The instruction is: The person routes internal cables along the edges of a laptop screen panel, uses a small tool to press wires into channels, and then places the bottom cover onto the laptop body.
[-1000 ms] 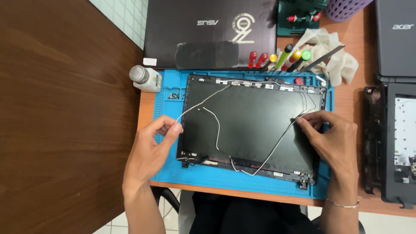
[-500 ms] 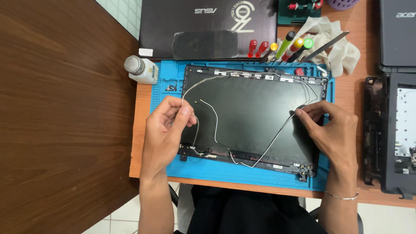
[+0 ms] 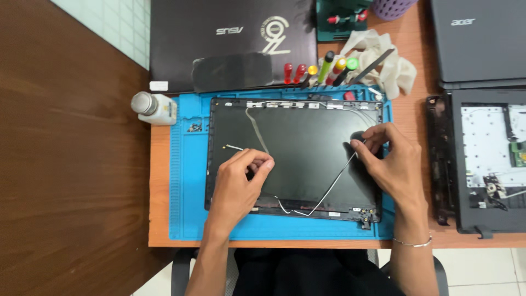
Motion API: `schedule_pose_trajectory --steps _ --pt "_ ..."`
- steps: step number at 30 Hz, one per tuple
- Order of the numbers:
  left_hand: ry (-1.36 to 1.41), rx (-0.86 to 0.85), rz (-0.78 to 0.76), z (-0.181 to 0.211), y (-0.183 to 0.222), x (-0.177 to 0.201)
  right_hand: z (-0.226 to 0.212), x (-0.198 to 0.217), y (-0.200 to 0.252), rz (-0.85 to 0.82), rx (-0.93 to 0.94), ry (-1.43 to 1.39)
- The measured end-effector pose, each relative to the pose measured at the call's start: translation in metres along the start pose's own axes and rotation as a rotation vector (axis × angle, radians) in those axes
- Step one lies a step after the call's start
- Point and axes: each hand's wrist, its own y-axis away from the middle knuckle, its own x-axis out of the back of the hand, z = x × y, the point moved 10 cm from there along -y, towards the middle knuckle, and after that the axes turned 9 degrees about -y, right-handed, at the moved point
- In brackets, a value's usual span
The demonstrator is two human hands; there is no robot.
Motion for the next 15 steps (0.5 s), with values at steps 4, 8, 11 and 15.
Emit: schedule_pose_trajectory --steps 4,8,11,15 --pt "-0.03 0.004 0.031 0.005 -0.005 -0.001 0.004 0.009 -0.001 0.044 -0.033 -0.008" --pt "0.02 0.117 0.055 -0.007 -0.003 0.009 0.006 0.023 -0.002 0.074 -0.075 0.071" --pt "0.093 0.131 0.126 -0.022 0.001 0.027 0.014 0.03 0.001 0.077 -0.155 0.124" --pt "-0.036 0.344 0.264 -0.064 0.011 0.053 0.025 0.033 0.009 0.096 -0.205 0.108"
